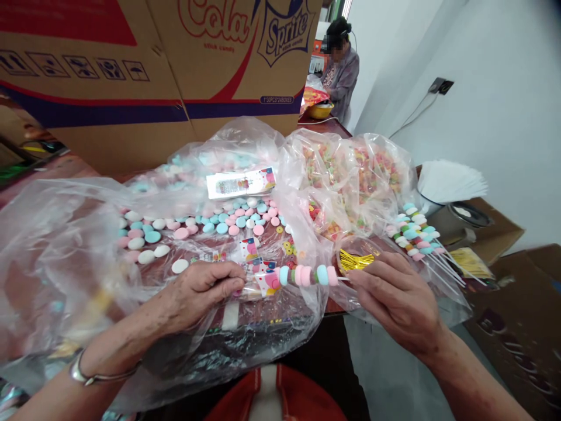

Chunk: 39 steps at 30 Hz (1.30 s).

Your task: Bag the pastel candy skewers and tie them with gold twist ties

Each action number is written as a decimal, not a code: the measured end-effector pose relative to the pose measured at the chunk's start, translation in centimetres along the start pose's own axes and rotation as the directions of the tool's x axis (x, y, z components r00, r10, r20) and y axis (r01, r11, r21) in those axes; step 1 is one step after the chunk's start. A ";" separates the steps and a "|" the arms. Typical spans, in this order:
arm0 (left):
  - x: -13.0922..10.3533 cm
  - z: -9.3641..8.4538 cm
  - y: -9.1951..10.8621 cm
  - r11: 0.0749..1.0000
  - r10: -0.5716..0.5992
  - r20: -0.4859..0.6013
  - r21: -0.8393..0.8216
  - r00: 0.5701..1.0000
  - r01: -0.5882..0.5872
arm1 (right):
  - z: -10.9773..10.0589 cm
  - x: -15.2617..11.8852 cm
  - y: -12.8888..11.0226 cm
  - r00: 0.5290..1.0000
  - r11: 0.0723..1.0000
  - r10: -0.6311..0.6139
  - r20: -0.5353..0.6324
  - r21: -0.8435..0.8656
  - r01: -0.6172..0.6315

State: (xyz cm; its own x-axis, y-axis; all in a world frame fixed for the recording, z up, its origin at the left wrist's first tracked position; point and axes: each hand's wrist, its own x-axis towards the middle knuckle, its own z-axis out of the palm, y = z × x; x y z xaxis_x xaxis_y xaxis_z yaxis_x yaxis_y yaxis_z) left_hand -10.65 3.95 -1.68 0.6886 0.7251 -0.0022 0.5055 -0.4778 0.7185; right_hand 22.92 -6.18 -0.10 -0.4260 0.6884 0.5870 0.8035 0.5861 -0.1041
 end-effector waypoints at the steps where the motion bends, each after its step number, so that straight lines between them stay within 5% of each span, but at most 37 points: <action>1: -0.1 0.0 -0.1 0.999 -0.024 0.003 -0.023 1.000 0.024 | -0.1 0.0 0.0 1.000 1.000 -0.005 -0.006 0.009 0.005; 9: -0.7 -0.2 -0.6 0.969 -0.111 0.043 -0.215 0.993 0.118 | -0.4 0.2 0.3 1.000 0.992 -0.026 0.001 0.121 0.026; 22: -1.0 0.0 -2.0 0.938 -0.082 0.000 -0.339 0.997 0.078 | -0.2 0.0 0.9 0.977 0.917 0.214 0.023 0.339 -0.209; 31: -0.9 0.1 -1.9 0.919 -0.034 -0.020 -0.394 0.999 0.024 | 0.7 0.5 0.9 0.996 0.969 0.092 -0.014 0.231 -0.086; 39: -0.8 -0.3 -1.2 0.897 -0.179 0.025 -0.408 0.984 0.173 | 0.9 0.4 1.0 0.996 0.970 0.084 -0.037 0.230 -0.073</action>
State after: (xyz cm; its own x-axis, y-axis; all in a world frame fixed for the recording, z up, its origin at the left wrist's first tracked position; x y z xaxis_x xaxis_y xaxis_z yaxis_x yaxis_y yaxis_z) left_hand -11.98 4.05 -2.38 0.6000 0.7863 -0.1477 0.3603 -0.1007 0.9274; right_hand 23.20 -4.97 -0.67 -0.3416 0.7191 0.6051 0.7153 0.6166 -0.3289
